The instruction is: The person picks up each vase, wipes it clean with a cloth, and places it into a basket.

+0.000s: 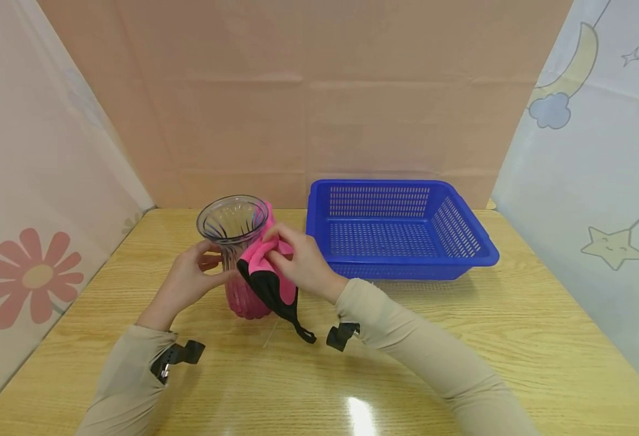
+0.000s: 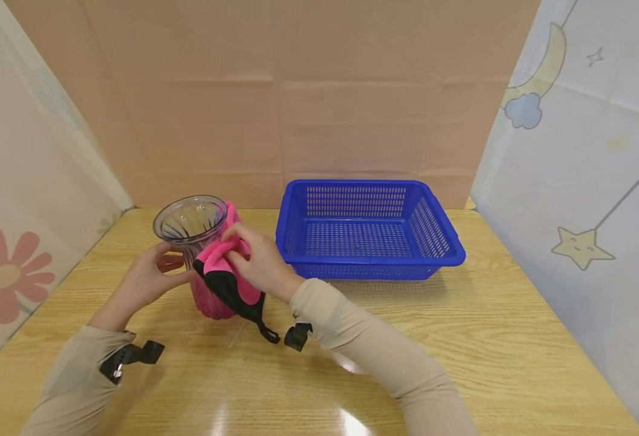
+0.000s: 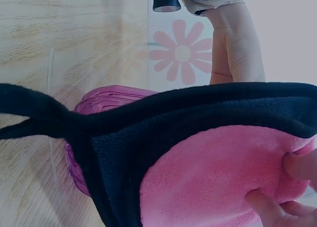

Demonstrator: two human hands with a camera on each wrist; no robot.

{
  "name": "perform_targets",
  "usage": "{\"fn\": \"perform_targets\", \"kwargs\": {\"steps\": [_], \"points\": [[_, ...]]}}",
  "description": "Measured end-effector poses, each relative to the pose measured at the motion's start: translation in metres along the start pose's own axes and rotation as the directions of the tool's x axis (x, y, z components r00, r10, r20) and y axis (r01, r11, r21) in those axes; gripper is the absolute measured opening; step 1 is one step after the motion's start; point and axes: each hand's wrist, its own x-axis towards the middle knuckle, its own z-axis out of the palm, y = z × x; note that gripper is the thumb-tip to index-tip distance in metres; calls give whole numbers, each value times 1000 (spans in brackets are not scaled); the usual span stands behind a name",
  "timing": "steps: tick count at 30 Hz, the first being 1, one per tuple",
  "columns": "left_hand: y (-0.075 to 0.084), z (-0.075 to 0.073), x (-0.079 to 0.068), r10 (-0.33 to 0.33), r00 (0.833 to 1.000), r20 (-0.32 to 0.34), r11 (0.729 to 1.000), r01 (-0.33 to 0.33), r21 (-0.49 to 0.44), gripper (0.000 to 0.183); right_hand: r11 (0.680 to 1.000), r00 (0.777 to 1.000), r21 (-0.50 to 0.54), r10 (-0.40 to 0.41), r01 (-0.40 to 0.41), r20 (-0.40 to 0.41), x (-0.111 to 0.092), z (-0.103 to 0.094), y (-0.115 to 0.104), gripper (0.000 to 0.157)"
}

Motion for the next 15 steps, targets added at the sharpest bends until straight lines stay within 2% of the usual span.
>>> {"fn": "perform_targets", "kwargs": {"steps": [15], "points": [[2,0,0,-7,1000,6,1000,7,12,58,996,999,-87,-13,16,42,-3,2,1,10]]}}
